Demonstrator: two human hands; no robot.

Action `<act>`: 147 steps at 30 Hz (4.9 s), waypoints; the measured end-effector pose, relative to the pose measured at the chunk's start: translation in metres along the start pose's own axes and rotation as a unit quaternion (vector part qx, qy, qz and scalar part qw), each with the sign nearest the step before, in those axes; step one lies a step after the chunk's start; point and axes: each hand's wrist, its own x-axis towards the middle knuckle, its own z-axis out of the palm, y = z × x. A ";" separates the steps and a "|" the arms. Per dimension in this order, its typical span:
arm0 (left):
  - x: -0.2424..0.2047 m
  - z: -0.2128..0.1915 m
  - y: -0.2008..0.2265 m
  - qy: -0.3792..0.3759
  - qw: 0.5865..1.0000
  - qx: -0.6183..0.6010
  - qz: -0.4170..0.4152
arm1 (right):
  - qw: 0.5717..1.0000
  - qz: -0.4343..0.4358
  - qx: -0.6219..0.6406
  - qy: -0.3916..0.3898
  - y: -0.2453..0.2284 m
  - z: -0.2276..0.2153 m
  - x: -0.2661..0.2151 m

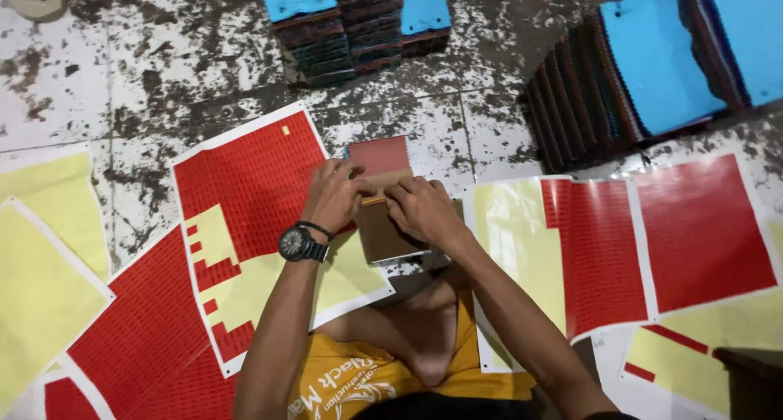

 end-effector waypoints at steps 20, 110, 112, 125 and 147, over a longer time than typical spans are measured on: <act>0.017 0.043 0.287 0.044 0.853 -0.517 0.057 | 0.815 0.437 0.137 0.354 0.103 -0.028 -0.188; 0.060 0.080 0.290 0.075 0.560 -0.823 -0.062 | 0.777 0.297 0.399 0.385 0.130 -0.001 -0.195; 0.057 0.079 0.290 0.069 0.552 -0.828 -0.068 | 0.781 0.309 0.390 0.377 0.133 0.000 -0.193; 0.058 0.062 0.269 0.128 0.637 -0.754 -0.098 | 0.838 0.376 -0.056 0.392 0.149 0.030 -0.161; 0.070 0.041 0.274 0.156 0.614 -0.760 -0.145 | 0.840 0.397 0.078 0.361 0.138 -0.006 -0.147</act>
